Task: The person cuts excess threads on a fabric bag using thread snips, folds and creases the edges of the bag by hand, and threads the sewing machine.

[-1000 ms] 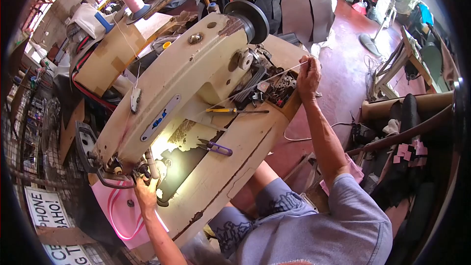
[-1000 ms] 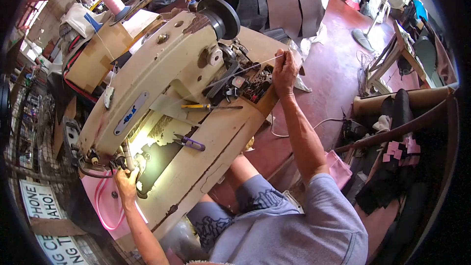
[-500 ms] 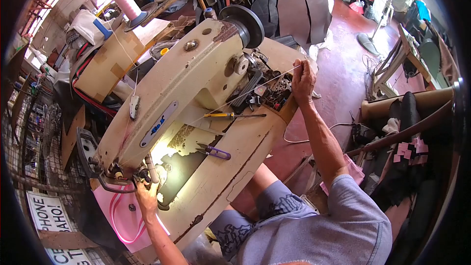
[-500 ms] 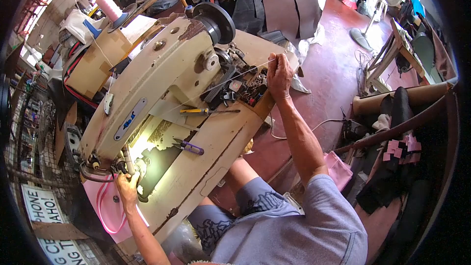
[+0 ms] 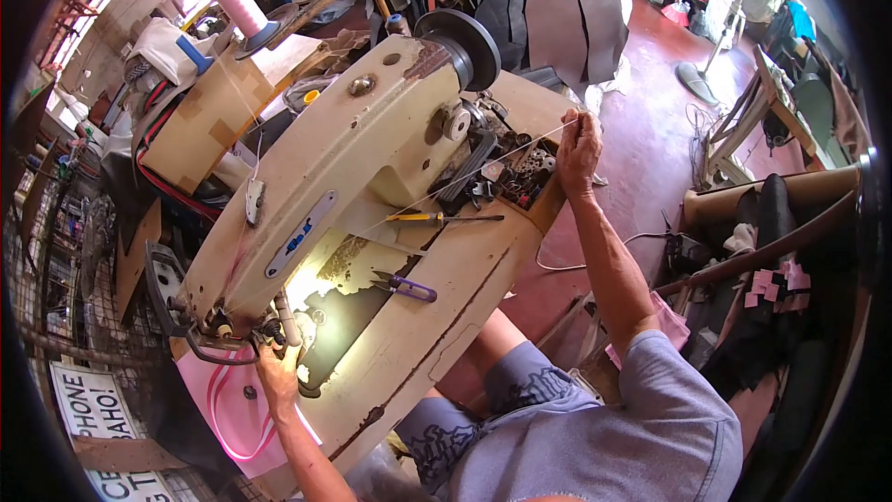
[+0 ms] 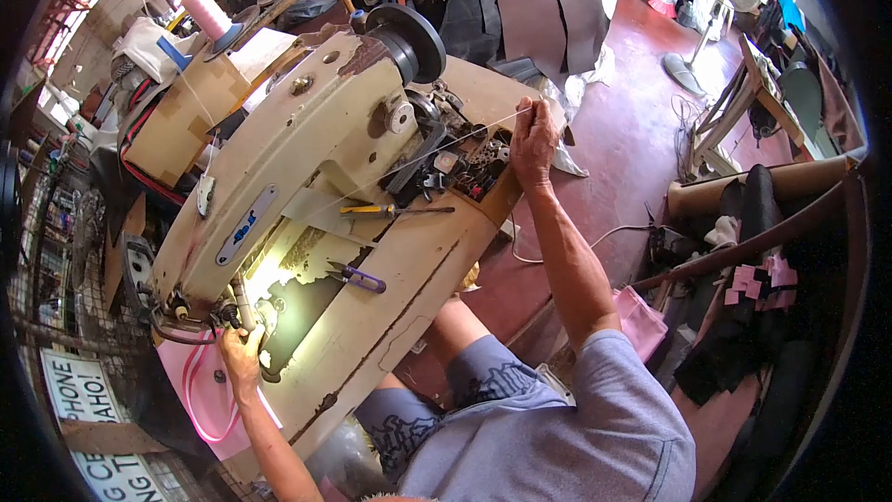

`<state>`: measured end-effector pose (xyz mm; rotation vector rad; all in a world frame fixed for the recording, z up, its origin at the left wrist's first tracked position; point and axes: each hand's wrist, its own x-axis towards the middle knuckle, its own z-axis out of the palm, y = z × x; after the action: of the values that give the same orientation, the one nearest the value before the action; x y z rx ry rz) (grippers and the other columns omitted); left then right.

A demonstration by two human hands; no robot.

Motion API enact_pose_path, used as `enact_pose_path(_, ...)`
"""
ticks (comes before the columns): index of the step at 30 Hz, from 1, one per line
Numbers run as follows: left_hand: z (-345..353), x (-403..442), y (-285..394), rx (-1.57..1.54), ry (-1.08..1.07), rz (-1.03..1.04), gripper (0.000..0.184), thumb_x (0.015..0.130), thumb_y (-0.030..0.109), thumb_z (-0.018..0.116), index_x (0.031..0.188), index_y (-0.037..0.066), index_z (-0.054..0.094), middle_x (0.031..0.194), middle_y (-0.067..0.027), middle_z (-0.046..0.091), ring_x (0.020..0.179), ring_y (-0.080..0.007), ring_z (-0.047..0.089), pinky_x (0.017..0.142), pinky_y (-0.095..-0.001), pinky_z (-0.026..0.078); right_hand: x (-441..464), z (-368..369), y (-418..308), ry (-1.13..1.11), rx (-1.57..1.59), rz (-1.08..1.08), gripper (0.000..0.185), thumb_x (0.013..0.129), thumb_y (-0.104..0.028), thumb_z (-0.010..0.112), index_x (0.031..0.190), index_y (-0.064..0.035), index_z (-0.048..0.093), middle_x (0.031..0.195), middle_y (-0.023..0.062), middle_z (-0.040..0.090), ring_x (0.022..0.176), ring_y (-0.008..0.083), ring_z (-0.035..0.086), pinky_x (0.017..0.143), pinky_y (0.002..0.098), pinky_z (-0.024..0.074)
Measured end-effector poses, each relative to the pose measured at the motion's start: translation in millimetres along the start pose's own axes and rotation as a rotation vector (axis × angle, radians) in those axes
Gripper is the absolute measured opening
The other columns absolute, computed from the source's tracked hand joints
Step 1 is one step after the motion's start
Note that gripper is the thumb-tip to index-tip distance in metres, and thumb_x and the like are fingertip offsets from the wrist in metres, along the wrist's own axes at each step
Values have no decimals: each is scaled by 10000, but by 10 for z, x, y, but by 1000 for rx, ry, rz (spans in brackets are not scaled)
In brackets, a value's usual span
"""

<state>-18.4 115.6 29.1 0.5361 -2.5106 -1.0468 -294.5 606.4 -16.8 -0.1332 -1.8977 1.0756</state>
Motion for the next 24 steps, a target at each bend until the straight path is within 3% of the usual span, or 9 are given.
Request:
enact_pose_path(6, -40, 16, -98, 58, -68, -20, 172, 816, 73, 750, 825, 0, 595, 758, -30, 606, 715, -151, 581, 637, -321, 471, -19, 116, 441, -22, -49, -85, 91, 974, -84, 510, 996, -41, 587, 968, 135, 632, 913, 310, 612, 818, 405, 476)
enact_pose_path(7, 28, 72, -584, -43, -49, 71, 299, 805, 167, 799, 942, -23, 613, 771, -97, 599, 701, -232, 566, 664, -369, 467, -112, 57, 568, -144, -302, -189, 294, 933, -54, 530, 1225, -43, 561, 1178, 162, 610, 1093, 320, 580, 948, 421, 450)
enact_pose_path(9, 17, 35, -384, -65, -141, 131, 147, 873, 97, 730, 947, -4, 653, 876, -76, 654, 748, -166, 583, 643, -328, 477, -191, 324, 1578, -59, -380, -474, 690, 889, -46, 552, 1532, -1, 308, 1540, 161, 406, 1419, 249, 384, 1155, 361, 302)
enact_pose_path(10, 52, -77, -121, -449, -96, -146, 107, 900, 96, 711, 937, 3, 673, 918, -50, 667, 780, -123, 584, 648, -281, 476, -140, 317, 1539, -82, -155, -447, 547, 931, -75, 529, 1461, 10, 423, 1438, 164, 512, 1336, 263, 472, 1126, 364, 343)
enact_pose_path(11, 15, -27, -134, -446, -157, -73, 81, 902, 82, 707, 950, 18, 693, 976, -58, 680, 804, -120, 612, 680, -274, 501, -66, 364, 1641, -72, -8, -368, 360, 988, -125, 500, 1317, 14, 548, 1296, 161, 600, 1233, 281, 542, 1073, 371, 395)
enact_pose_path(12, -32, -1, -94, -361, -230, -132, 124, 882, 113, 738, 886, 35, 641, 768, 26, 581, 691, -77, 523, 604, -282, 453, 27, 202, 1184, -181, 92, -38, 275, 1035, -191, 467, 1187, -4, 600, 1176, 144, 640, 1131, 290, 586, 1008, 380, 435)
enact_pose_path(16, -54, 12, -9, -206, -94, 147, 154, 842, 100, 741, 927, 13, 645, 751, 1, 616, 686, -97, 550, 615, -292, 461, 121, 128, 990, -115, -124, -90, 317, 1062, -255, 441, 1159, -16, 626, 1105, 153, 693, 1030, 314, 663, 896, 397, 509)
enact_pose_path(17, -93, 38, -25, -104, -199, -19, 234, 812, 153, 756, 981, 14, 672, 1003, -108, 629, 988, -272, 607, 841, -385, 491, 113, 123, 933, -121, -110, -65, 328, 1062, -261, 440, 1171, -16, 629, 1111, 159, 696, 1034, 317, 666, 896, 402, 511)
enact_pose_path(24, -53, 57, -115, -136, -185, 33, 283, 834, 240, 753, 951, 1, 657, 1071, -144, 636, 1059, -315, 588, 953, -417, 462, 124, 105, 848, -121, -147, -51, 365, 1062, -286, 439, 1203, -10, 633, 1146, 188, 689, 1041, 363, 658, 883, 425, 507)
